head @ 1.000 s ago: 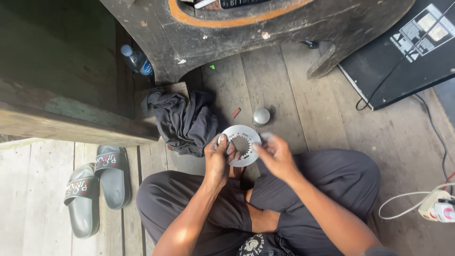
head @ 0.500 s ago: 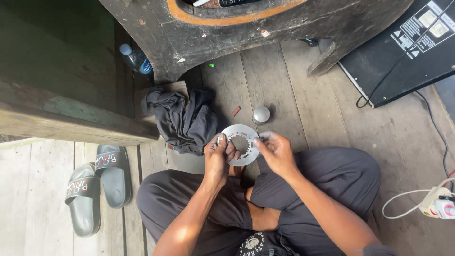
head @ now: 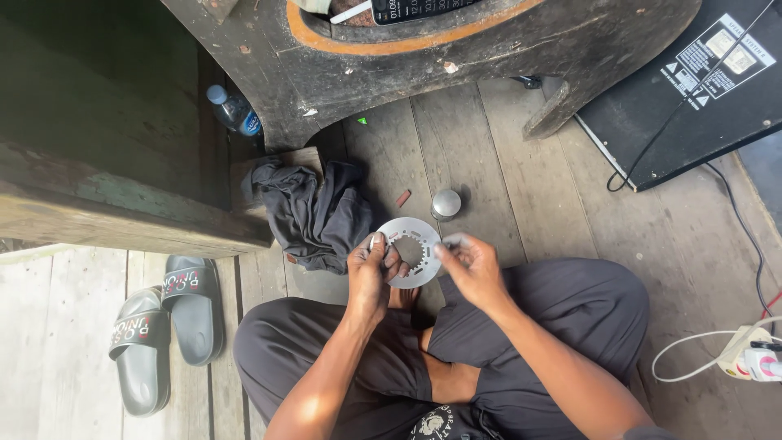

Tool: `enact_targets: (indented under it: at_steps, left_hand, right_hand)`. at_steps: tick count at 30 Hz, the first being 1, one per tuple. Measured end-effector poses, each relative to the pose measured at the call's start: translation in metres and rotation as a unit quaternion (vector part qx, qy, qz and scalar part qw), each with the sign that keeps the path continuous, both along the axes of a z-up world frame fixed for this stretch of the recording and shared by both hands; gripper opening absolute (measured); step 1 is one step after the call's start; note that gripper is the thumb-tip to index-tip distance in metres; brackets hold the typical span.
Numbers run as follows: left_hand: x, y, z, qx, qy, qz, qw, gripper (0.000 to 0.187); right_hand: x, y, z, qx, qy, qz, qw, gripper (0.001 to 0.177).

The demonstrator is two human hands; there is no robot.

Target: The person sits on a wooden floor and uses a small abrasive tool to smooth the edges of a circular metal disc with gear-like teeth. The person holds the disc in one hand and rubs the tool along the perimeter, occasionally rotating the disc to access different sections.

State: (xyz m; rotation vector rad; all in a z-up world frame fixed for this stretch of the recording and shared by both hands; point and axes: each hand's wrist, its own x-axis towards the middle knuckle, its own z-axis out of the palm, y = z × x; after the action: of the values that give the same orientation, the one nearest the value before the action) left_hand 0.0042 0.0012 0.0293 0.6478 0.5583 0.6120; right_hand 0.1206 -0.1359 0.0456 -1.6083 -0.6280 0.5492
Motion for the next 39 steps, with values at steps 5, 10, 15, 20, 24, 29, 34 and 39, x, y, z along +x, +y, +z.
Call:
enact_targets:
  at_steps: [5,10,15,20,24,29,34,39]
  left_hand:
    - [0.0,-0.003,0.003,0.006,0.013,-0.005,1.0,0.026]
    - [0.003,-0.003,-0.001,0.006,0.006,-0.024,1.0,0.025]
    - [-0.002,0.008,-0.003,0.02,0.027,-0.004,0.999,0.026]
    - [0.002,-0.001,0.008,0.01,0.021,-0.024,0.999,0.026]
    - [0.0,0.002,-0.005,0.024,0.041,-0.01,0.999,0.026]
    - [0.002,-0.003,-0.001,0.013,0.024,-0.034,0.999,0.026]
    - [0.003,-0.002,0.009,0.026,0.04,-0.067,0.997,0.025]
    - [0.004,-0.003,0.03,0.05,0.087,-0.089,0.991,0.023]
  right_hand:
    - [-0.001,0.002,0.009,-0.012,0.007,0.005,1.0,0.014]
    - [0.001,0.002,0.008,-0.009,-0.007,0.001,1.0,0.013]
    - [-0.009,0.001,-0.013,-0.009,0.003,0.038,0.999,0.013]
    - [0.003,0.005,0.005,0.002,-0.006,0.006,1.0,0.013]
    - [-0.007,-0.004,-0.021,0.01,0.005,0.023,1.0,0.016]
    - [0.003,0.005,-0.001,0.007,0.005,0.01,1.0,0.011]
    - [0.006,-0.001,-0.014,-0.005,0.006,0.004,1.0,0.013]
    - [0.01,0.0,-0.006,-0.067,0.004,-0.006,0.998,0.016]
